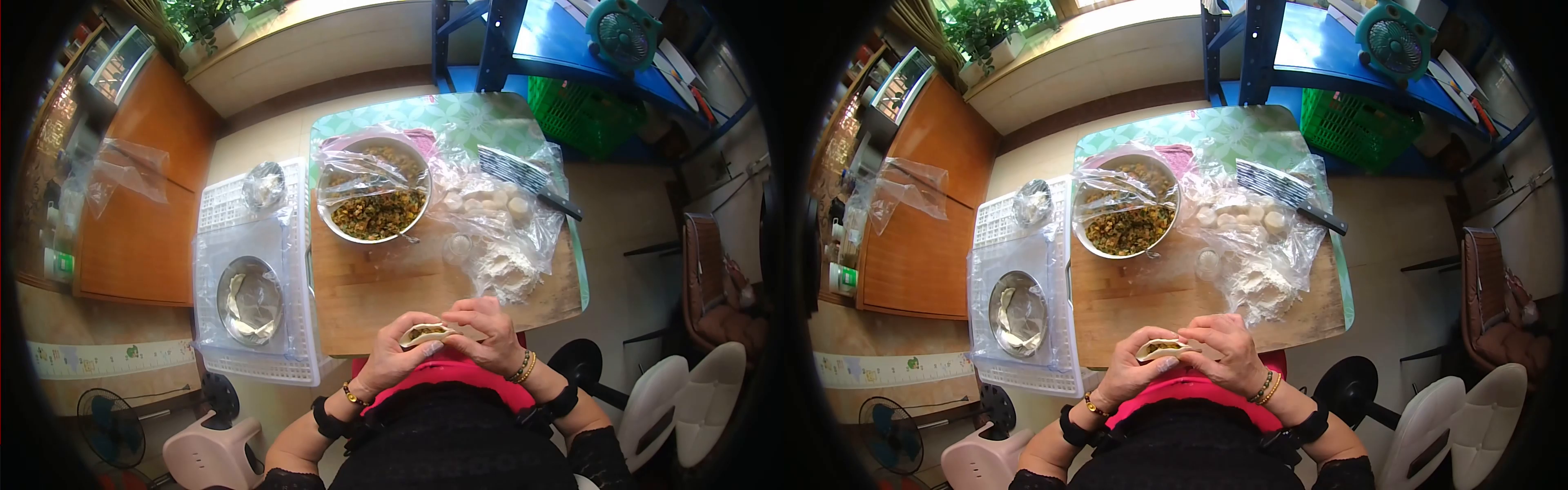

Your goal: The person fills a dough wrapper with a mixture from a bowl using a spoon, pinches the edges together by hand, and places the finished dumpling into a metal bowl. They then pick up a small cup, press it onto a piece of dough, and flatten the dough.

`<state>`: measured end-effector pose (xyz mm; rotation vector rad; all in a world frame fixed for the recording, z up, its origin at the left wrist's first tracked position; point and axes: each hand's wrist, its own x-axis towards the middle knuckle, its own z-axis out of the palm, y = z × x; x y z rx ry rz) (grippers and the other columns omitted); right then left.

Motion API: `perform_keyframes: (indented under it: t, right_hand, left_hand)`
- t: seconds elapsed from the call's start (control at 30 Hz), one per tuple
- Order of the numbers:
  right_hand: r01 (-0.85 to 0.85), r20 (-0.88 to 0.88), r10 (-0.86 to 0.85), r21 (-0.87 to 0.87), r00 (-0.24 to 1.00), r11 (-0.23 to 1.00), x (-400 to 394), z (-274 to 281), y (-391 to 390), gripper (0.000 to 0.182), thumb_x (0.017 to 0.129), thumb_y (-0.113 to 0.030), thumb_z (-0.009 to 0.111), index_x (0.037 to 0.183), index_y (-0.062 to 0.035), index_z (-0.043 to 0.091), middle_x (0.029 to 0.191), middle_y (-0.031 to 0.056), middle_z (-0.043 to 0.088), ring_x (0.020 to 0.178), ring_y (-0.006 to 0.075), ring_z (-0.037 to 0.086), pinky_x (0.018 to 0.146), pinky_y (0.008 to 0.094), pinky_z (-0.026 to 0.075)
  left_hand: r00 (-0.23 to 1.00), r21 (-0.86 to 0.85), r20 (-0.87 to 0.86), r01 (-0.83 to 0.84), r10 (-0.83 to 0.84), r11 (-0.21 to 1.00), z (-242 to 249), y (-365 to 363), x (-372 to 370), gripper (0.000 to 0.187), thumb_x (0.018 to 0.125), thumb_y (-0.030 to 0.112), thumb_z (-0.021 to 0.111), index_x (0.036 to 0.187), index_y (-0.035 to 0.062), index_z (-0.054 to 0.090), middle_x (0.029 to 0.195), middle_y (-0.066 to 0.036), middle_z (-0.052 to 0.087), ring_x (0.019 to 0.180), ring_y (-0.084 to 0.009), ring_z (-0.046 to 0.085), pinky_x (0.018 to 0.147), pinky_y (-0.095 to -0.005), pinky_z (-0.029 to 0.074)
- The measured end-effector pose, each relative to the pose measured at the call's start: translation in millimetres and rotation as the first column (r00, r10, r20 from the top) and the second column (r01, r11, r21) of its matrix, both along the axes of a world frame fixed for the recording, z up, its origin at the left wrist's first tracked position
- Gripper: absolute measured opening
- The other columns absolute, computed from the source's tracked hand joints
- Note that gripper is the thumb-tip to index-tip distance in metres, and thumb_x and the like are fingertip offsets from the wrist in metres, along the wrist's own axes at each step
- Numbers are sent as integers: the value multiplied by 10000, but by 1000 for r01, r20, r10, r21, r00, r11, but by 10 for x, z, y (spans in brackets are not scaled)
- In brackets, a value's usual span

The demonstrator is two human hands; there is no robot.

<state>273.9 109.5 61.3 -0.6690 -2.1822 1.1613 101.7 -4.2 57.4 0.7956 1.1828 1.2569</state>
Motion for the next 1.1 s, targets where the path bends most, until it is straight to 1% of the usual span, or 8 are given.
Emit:
perform_keyframes:
  t: [0.07,0.2,0.33,0.57,0.8,0.87,0.97,1.1]
  right_hand:
    - [-69,9,69,80,998,994,-2,30,36,266,777,-208,764,1006,-92,693,963,67,655,889,203,622,823,339,406]
    - [-61,-1,61,85,998,995,-20,20,29,218,773,-182,766,958,-99,689,931,57,651,861,205,621,808,335,408]
    - [-62,-36,63,20,997,998,-45,-13,5,167,771,-156,763,898,-94,673,906,56,654,843,216,621,802,339,416]
    - [-103,-52,100,-50,994,993,-36,-70,-33,164,771,-129,753,884,-84,644,876,55,640,848,228,610,810,344,424]
    - [-128,1,132,-247,991,960,8,69,68,240,766,-181,770,952,-87,651,916,54,632,864,222,597,835,350,411]
    - [-185,-6,185,-42,983,982,-1,77,92,232,761,-202,774,933,-90,665,890,45,636,841,222,599,826,349,406]
    - [-200,-13,200,27,980,979,-11,20,84,177,764,-190,765,886,-99,675,855,36,639,801,218,598,799,345,403]
    - [-177,0,178,100,984,979,-10,-5,16,119,767,-162,751,838,-105,675,828,31,640,771,215,595,776,348,400]
  left_hand:
    - [1000,-8,14,26,-26,1000,-2,-4,0,317,886,61,656,1184,14,559,1108,-65,641,1017,-127,603,916,-280,485]
    - [996,-11,-71,56,-56,998,12,2,-8,328,882,77,666,1184,9,558,1087,-57,640,1002,-115,603,885,-271,487]
    - [990,1,-132,51,-51,999,41,7,0,281,870,31,646,1143,19,581,1028,-32,632,934,-79,584,813,-241,489]
    - [984,26,-159,81,-76,996,20,16,-13,284,867,27,641,1146,12,593,1044,-54,635,960,-100,586,838,-257,483]
    - [986,48,-97,142,-137,989,7,33,-33,466,875,68,664,1299,-2,483,1149,-97,622,1084,-161,592,931,-291,478]
    - [988,31,-57,144,-142,989,-6,28,-15,523,872,65,669,1339,-1,443,1170,-104,613,1098,-170,590,944,-297,475]
    - [980,-13,8,200,-200,980,21,46,-15,591,860,59,682,1375,4,397,1197,-109,588,1091,-162,582,946,-296,471]
    - [971,-26,-73,226,-227,974,72,48,-25,618,841,67,704,1376,3,401,1193,-96,577,1072,-145,572,931,-288,472]
